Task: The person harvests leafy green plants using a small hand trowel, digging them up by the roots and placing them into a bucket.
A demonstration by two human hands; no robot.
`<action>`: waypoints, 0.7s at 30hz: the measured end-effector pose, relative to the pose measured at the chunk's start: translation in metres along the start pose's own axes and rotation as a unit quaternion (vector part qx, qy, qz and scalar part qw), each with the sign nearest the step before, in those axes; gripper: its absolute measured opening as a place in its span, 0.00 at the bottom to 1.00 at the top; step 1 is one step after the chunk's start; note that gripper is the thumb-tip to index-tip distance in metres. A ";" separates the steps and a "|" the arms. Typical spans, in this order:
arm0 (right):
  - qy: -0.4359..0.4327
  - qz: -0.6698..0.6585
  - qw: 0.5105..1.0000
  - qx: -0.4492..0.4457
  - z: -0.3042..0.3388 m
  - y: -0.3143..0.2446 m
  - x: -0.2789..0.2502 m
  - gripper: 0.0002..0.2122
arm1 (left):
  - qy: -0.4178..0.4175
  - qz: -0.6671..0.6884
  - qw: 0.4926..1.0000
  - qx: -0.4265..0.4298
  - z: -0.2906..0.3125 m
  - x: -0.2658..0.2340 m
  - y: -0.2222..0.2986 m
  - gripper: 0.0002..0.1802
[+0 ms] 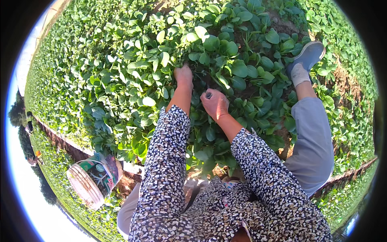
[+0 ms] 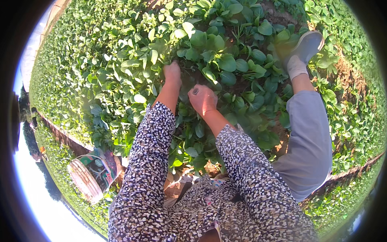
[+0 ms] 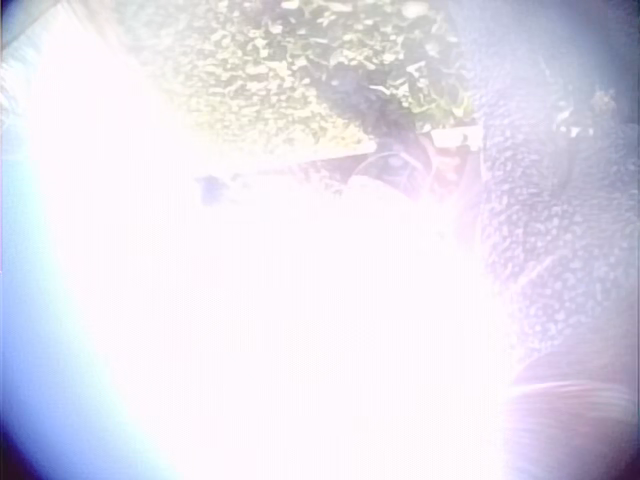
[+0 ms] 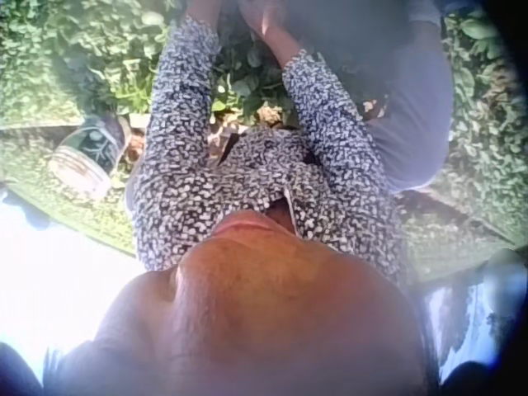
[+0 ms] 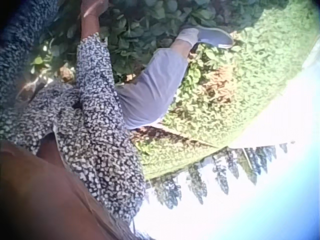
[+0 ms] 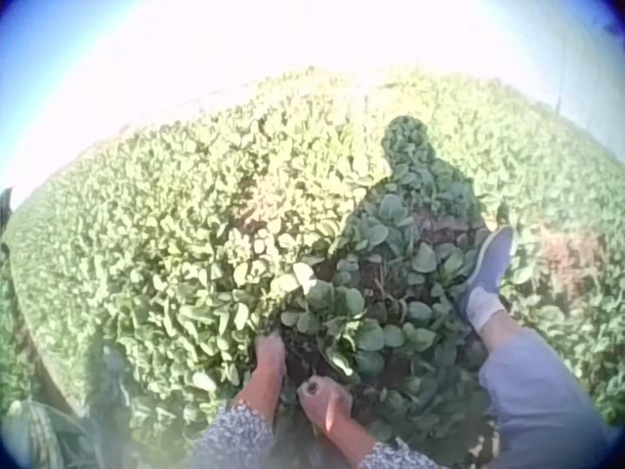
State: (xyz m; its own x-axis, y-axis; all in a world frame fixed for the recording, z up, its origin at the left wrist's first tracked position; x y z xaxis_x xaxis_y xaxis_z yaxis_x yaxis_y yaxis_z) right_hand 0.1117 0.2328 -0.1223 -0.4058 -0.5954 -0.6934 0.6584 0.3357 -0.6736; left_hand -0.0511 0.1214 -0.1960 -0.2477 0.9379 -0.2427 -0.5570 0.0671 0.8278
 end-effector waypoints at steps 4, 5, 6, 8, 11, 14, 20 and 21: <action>0.000 0.068 0.986 -0.151 -0.013 -0.012 -0.010 0.09 | 0.036 -0.075 0.995 0.064 -0.015 -0.014 0.016 0.16; 0.022 0.009 0.992 -0.125 -0.016 -0.008 -0.020 0.09 | 0.017 -0.096 0.994 0.058 -0.015 -0.015 0.014 0.16; -0.013 0.003 0.996 -0.086 -0.016 0.000 -0.016 0.08 | 0.001 -0.115 0.992 0.054 -0.015 -0.020 0.017 0.17; -0.038 -0.026 0.998 -0.046 -0.008 0.005 -0.010 0.08 | -0.001 -0.268 0.947 0.177 -0.030 -0.023 0.022 0.19; 0.017 -0.037 0.999 -0.032 -0.015 0.016 -0.019 0.10 | -0.038 -0.284 0.920 0.266 0.032 0.020 0.049 0.26; -0.025 0.028 0.999 -0.036 -0.018 -0.012 -0.007 0.08 | -0.074 -0.183 0.960 0.200 0.004 0.035 0.045 0.28; -0.004 0.016 0.994 -0.104 -0.025 -0.020 -0.006 0.10 | -0.140 -0.237 0.952 0.137 -0.031 0.062 0.026 0.22; 0.003 0.006 0.993 -0.120 -0.023 -0.030 -0.006 0.11 | -0.119 -0.284 0.939 0.152 -0.039 0.056 0.026 0.22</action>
State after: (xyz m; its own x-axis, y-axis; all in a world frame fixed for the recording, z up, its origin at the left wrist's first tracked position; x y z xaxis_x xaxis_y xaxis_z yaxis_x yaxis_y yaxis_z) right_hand 0.0795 0.2434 -0.1036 -0.4024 -0.5867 -0.7028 0.4931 0.5079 -0.7063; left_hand -0.1103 0.1625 -0.2075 0.2252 0.7684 -0.5990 -0.2841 0.6399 0.7140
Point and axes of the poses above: each hand's wrist, its own z-axis away from the middle knuckle, its own x-axis out of the palm, y = z × x, the point moved 10 cm from there along -z, towards the middle knuckle, and after that the axes turned 14 degrees about y, right-handed, at the moved point
